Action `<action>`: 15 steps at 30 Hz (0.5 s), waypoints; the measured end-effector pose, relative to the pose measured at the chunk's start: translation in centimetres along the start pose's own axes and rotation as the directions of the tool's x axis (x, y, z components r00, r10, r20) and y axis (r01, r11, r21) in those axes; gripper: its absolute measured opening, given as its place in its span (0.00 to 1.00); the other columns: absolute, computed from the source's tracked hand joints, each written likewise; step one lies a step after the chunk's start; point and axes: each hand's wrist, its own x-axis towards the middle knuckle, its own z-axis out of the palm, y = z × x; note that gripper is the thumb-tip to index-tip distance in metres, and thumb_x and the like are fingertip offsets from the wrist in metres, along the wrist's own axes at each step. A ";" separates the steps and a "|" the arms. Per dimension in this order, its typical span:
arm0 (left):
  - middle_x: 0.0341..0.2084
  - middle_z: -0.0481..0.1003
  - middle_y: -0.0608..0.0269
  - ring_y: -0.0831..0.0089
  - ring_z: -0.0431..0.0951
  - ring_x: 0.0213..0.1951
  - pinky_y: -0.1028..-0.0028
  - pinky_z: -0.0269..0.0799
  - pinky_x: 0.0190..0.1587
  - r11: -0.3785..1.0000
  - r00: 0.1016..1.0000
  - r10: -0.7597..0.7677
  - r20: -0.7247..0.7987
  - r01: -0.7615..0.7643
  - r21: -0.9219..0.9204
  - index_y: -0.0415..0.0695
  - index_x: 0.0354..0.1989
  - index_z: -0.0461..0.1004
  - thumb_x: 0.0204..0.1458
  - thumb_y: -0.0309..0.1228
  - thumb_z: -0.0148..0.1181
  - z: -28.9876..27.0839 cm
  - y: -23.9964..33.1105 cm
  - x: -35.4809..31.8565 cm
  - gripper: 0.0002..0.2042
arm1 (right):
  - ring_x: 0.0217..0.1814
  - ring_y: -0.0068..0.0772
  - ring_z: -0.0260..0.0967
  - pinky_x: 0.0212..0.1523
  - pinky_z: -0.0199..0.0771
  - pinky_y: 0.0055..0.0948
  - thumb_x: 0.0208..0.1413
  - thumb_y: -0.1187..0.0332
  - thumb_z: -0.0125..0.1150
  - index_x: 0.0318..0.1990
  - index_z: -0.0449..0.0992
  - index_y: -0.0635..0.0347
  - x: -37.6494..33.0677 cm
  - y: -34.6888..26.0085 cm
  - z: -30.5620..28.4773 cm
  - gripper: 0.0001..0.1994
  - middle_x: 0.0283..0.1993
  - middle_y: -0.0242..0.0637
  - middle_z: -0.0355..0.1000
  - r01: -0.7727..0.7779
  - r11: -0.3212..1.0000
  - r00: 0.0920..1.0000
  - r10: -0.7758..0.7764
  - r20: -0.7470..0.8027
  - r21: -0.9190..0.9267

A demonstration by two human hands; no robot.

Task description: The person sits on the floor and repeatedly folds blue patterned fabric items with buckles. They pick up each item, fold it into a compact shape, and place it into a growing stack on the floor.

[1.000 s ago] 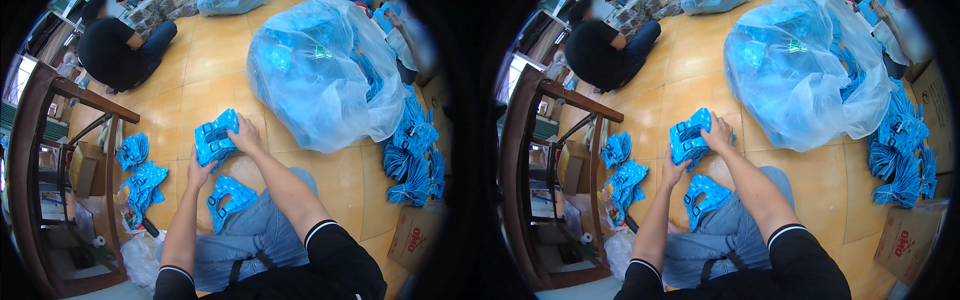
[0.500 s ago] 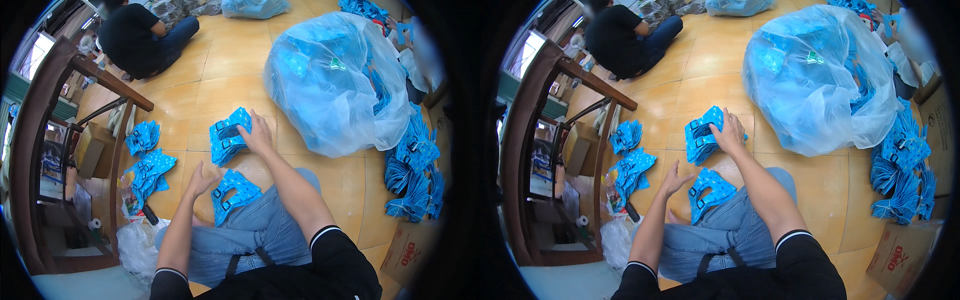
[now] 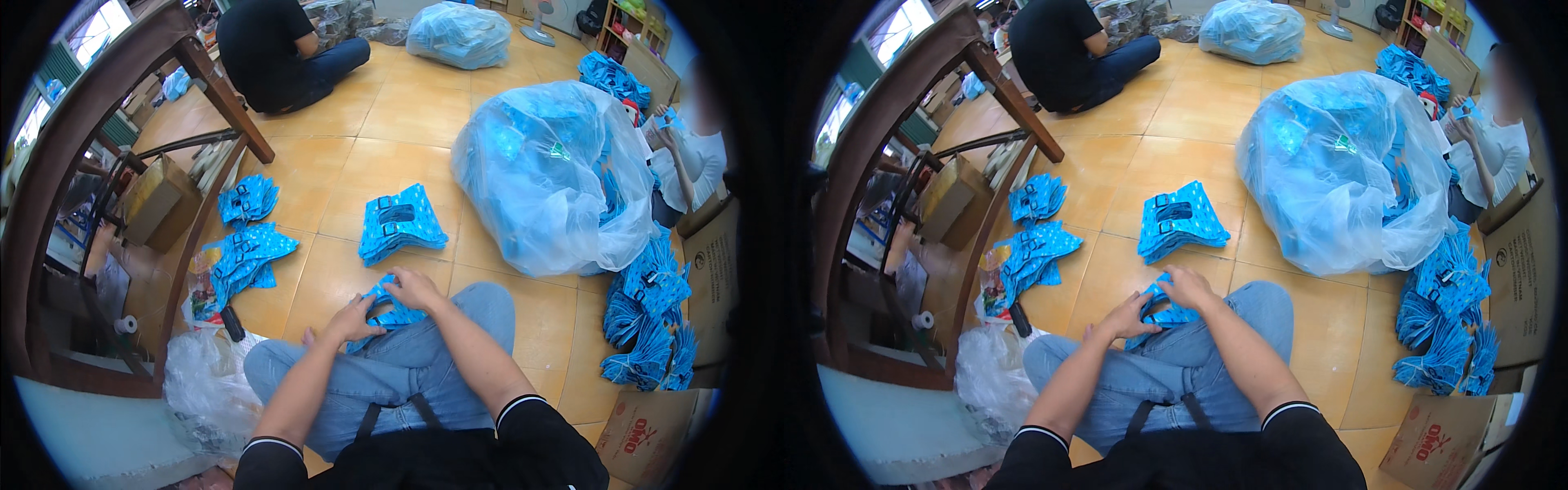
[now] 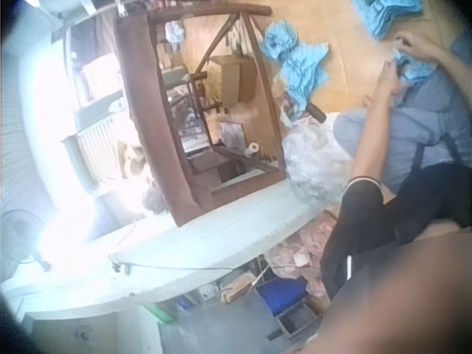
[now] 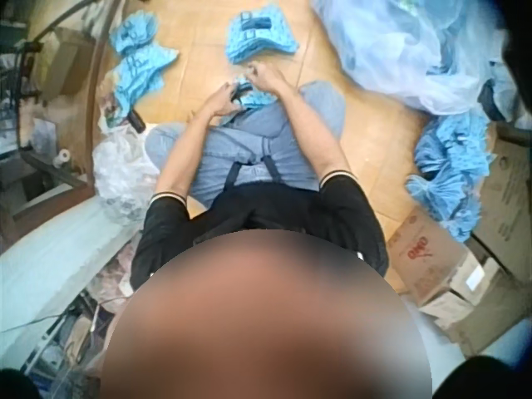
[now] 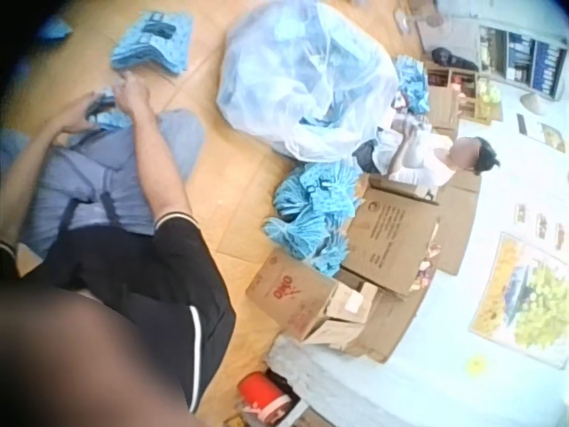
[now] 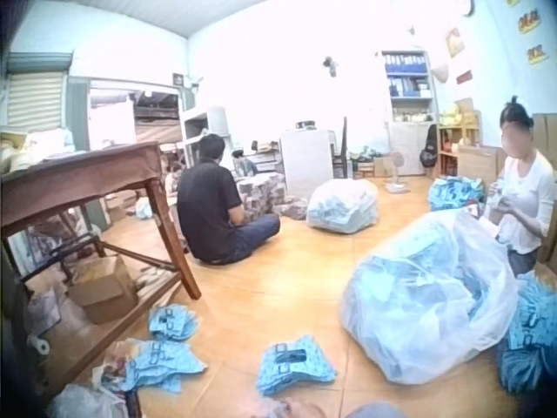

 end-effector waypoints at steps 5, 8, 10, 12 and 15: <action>0.40 0.75 0.47 0.54 0.76 0.43 0.62 0.71 0.45 1.000 1.000 0.003 0.013 -0.003 -0.029 0.45 0.47 0.74 0.44 0.40 0.65 -1.7 0.8 -1.2 0.21 | 0.54 0.51 0.68 0.54 0.68 0.43 0.56 0.52 0.53 0.51 0.72 0.57 0.7 0.8 1.0 0.22 0.50 0.50 0.72 0.016 0.997 1.000 -0.017 -0.022 -0.070; 0.35 0.77 0.48 0.54 0.77 0.38 0.62 0.72 0.41 1.000 0.996 -0.016 -0.085 0.015 -0.011 0.46 0.44 0.76 0.45 0.38 0.64 -2.9 2.5 -2.3 0.18 | 0.54 0.51 0.68 0.53 0.68 0.43 0.57 0.52 0.51 0.50 0.73 0.57 0.8 0.6 1.0 0.21 0.49 0.50 0.72 -0.037 0.998 0.999 0.035 -0.042 -0.044; 0.34 0.77 0.49 0.55 0.77 0.37 0.62 0.72 0.39 0.999 0.986 0.047 -0.161 -0.049 -0.006 0.46 0.44 0.76 0.46 0.38 0.64 -4.7 3.4 -2.8 0.18 | 0.51 0.50 0.70 0.51 0.69 0.43 0.58 0.53 0.51 0.48 0.74 0.57 0.8 0.2 0.7 0.20 0.47 0.49 0.73 -0.026 0.999 0.992 0.031 -0.120 0.047; 0.33 0.77 0.50 0.57 0.78 0.35 0.63 0.72 0.37 0.984 0.953 0.175 -0.249 -0.177 0.017 0.44 0.44 0.76 0.47 0.39 0.63 -7.8 3.4 -3.5 0.17 | 0.46 0.48 0.72 0.47 0.71 0.41 0.58 0.55 0.52 0.47 0.75 0.58 1.1 -0.2 -0.1 0.18 0.45 0.48 0.74 0.054 0.981 0.966 -0.004 -0.260 0.188; 0.34 0.78 0.57 0.68 0.77 0.35 0.70 0.72 0.36 0.959 0.959 0.071 -0.275 -0.142 -0.246 0.41 0.44 0.75 0.48 0.33 0.64 -12.4 2.3 -4.3 0.16 | 0.38 0.42 0.74 0.39 0.73 0.36 0.58 0.60 0.54 0.45 0.76 0.60 0.7 -0.6 -0.7 0.15 0.40 0.45 0.74 0.184 0.962 0.840 -0.046 -0.541 0.203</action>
